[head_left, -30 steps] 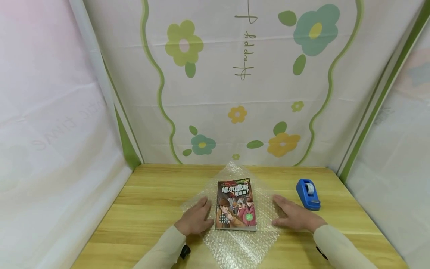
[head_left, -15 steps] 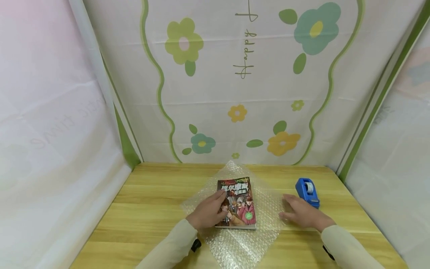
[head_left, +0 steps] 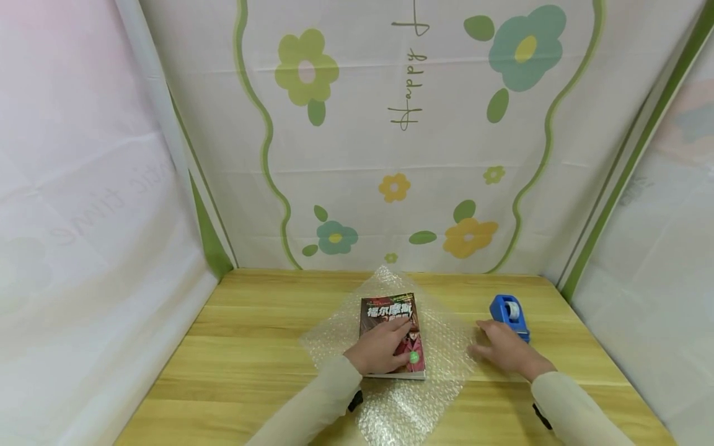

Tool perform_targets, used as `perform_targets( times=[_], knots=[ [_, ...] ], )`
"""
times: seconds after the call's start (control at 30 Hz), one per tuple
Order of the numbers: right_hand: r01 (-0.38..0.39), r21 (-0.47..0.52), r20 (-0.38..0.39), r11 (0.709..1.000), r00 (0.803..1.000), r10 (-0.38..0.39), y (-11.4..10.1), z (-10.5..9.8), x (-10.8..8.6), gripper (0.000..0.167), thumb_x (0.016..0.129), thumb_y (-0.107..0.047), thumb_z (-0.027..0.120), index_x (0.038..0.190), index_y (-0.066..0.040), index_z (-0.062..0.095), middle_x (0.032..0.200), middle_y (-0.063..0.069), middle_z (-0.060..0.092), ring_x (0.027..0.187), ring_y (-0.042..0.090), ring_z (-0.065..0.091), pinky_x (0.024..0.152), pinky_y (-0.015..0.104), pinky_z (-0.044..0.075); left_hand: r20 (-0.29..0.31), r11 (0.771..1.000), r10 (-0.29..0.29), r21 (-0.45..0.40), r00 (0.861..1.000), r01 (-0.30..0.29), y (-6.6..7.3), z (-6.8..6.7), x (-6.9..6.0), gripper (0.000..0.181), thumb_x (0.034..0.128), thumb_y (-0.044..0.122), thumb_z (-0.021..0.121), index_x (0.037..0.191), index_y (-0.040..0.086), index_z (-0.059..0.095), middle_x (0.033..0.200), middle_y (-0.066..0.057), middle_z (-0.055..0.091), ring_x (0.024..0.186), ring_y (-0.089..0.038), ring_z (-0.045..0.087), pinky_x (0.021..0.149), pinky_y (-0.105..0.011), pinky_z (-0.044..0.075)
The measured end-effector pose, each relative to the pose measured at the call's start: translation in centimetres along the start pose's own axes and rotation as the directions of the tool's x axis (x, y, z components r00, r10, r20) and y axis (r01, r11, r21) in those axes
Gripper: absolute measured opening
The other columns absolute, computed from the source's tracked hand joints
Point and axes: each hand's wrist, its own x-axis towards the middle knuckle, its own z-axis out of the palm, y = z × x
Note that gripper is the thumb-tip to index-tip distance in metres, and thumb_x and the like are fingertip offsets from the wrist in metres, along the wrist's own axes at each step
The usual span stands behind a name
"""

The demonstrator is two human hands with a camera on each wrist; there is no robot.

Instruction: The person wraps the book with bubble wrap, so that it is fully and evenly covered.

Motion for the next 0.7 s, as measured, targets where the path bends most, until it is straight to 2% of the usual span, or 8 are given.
perform_targets(
  times=[0.1, 0.2, 0.27, 0.33, 0.43, 0.7],
  knots=[
    [-0.012, -0.004, -0.024, 1.000, 1.000, 0.012, 0.0, 0.0, 0.1, 0.065, 0.096, -0.032, 0.079, 0.132, 0.019, 0.061, 0.127, 0.032, 0.069, 0.118, 0.047, 0.068, 0.096, 0.062, 0.059, 0.018, 1.000, -0.005, 0.011, 1.000, 0.005, 0.4, 0.3, 0.4, 0.066, 0.1071, 0.041, 0.059, 0.162, 0.007, 0.043, 0.169, -0.009, 0.042, 0.156, -0.021, 0.043, 0.127, -0.034, 0.040],
    [-0.025, 0.010, -0.044, 1.000, 0.999, 0.026, -0.1, -0.1, 0.2, 0.047, 0.094, -0.028, 0.081, 0.117, 0.011, 0.068, 0.107, 0.018, 0.073, 0.095, 0.030, 0.070, 0.080, 0.049, 0.062, 0.030, 1.000, -0.019, 0.013, 0.999, 0.019, 0.6, 0.6, 0.6, 0.067, 0.1069, 0.042, 0.058, 0.162, 0.008, 0.042, 0.169, -0.007, 0.041, 0.156, -0.020, 0.041, 0.127, -0.034, 0.039],
    [-0.030, 0.025, -0.047, 0.999, 0.998, 0.031, -0.3, -0.1, 0.2, 0.034, 0.093, -0.026, 0.082, 0.102, 0.004, 0.068, 0.090, 0.009, 0.067, 0.080, 0.020, 0.061, 0.067, 0.037, 0.055, 0.033, 1.000, -0.028, 0.013, 0.999, 0.027, 0.7, 0.8, 0.7, 0.068, 0.1066, 0.044, 0.058, 0.162, 0.008, 0.042, 0.169, -0.007, 0.041, 0.156, -0.019, 0.042, 0.127, -0.034, 0.039],
    [-0.040, 0.034, -0.048, 0.999, 0.998, 0.041, -0.4, -0.1, 0.3, 0.028, 0.093, -0.026, 0.082, 0.090, -0.004, 0.064, 0.081, 0.002, 0.058, 0.072, 0.015, 0.051, 0.061, 0.030, 0.044, 0.039, 0.999, -0.034, 0.012, 0.999, 0.034, 0.8, 1.0, 0.8, 0.068, 0.1066, 0.045, 0.058, 0.162, 0.008, 0.042, 0.170, -0.006, 0.041, 0.156, -0.019, 0.042, 0.127, -0.034, 0.040],
    [-0.044, 0.042, -0.045, 0.998, 0.998, 0.046, -0.5, 0.0, 0.2, 0.032, 0.093, -0.027, 0.082, 0.083, -0.009, 0.057, 0.076, 0.000, 0.049, 0.067, 0.013, 0.043, 0.058, 0.027, 0.033, 0.051, 0.999, -0.038, 0.001, 0.998, 0.038, 0.8, 1.3, 0.9, 0.068, 0.1069, 0.045, 0.058, 0.162, 0.009, 0.043, 0.170, -0.006, 0.040, 0.156, -0.019, 0.042, 0.126, -0.037, 0.041],
    [-0.061, 0.062, -0.036, 0.996, 0.997, 0.063, -0.5, 0.1, 0.2, 0.036, 0.091, -0.026, 0.084, 0.079, -0.010, 0.053, 0.075, -0.002, 0.045, 0.066, 0.011, 0.042, 0.057, 0.024, 0.030, 0.067, 0.999, -0.044, 0.014, 0.997, 0.044, 1.0, 1.8, 1.0, 0.064, 0.1056, 0.045, 0.058, 0.159, 0.011, 0.049, 0.170, -0.003, 0.041, 0.154, -0.019, 0.044, 0.125, -0.034, 0.042]
  ],
)
